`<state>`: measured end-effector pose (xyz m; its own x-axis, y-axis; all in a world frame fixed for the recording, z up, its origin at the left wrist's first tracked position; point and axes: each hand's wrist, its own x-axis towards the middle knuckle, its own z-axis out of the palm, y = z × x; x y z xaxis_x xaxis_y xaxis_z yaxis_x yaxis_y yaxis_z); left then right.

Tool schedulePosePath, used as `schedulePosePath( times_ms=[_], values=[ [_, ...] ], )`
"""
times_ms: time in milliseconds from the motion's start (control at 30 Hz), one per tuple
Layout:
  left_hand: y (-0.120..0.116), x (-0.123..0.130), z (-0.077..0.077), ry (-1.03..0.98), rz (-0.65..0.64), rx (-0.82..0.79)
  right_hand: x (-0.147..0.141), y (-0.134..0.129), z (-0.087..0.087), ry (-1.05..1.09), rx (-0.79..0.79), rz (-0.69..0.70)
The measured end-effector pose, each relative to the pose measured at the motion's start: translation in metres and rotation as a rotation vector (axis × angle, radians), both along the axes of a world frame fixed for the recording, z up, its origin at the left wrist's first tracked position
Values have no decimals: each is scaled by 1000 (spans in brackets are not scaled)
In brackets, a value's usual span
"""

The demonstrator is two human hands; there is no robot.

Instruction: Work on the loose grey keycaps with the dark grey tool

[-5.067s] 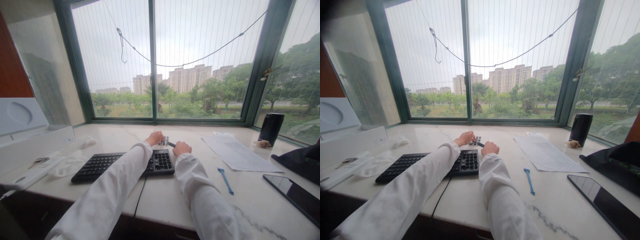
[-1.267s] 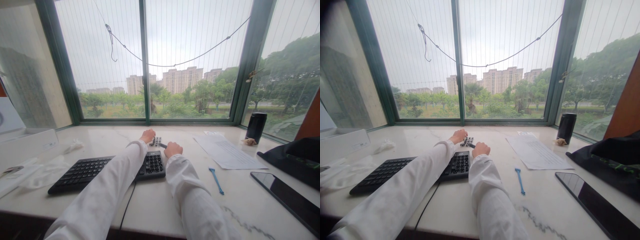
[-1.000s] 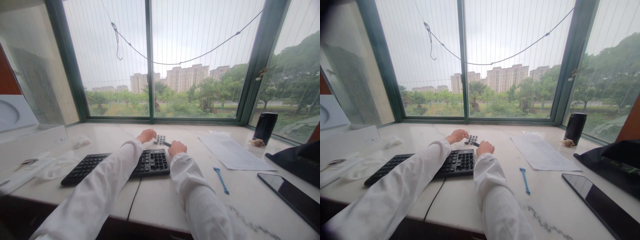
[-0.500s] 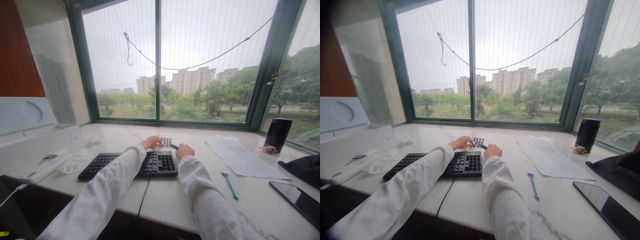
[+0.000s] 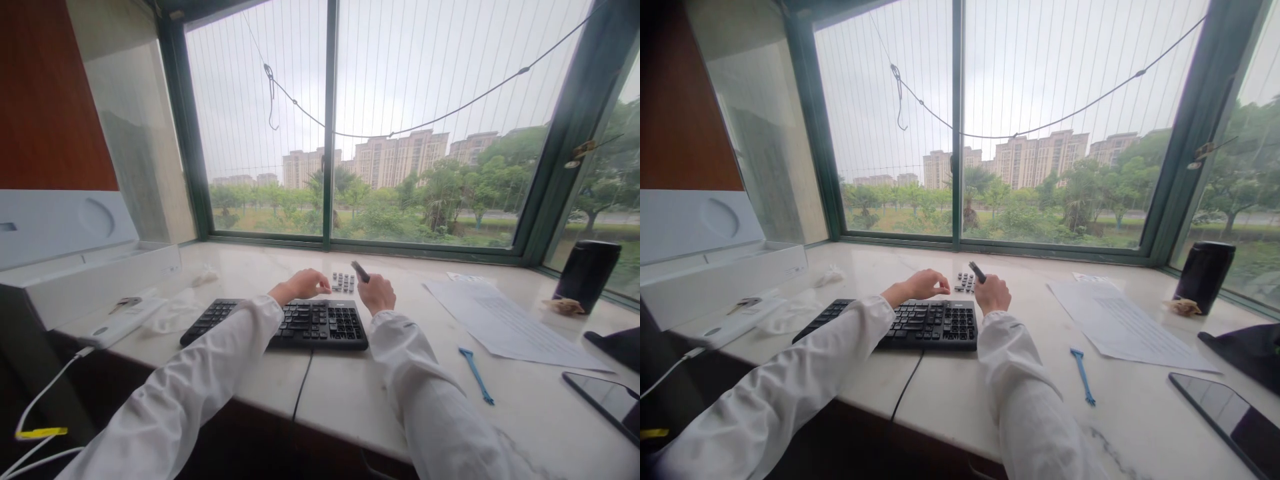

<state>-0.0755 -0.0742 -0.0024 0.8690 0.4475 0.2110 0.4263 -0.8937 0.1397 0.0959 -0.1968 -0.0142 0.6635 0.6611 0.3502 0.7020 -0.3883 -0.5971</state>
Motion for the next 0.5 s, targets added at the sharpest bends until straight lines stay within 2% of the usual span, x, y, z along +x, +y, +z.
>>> schedulePosePath(
  times_ms=[100,233,333,500],
  values=[
    [-24,-20,-1,-75,-72,-60,-13,4,-1,354,326,125],
    [-49,-33,-15,-228,-180,-161,-35,10,-8,895,654,319],
    [-56,-36,-25,-252,-233,-230,-48,10,-12,1085,745,382],
    [-54,-36,-33,-259,-214,-267,-59,8,-15,1177,732,327]
  ],
)
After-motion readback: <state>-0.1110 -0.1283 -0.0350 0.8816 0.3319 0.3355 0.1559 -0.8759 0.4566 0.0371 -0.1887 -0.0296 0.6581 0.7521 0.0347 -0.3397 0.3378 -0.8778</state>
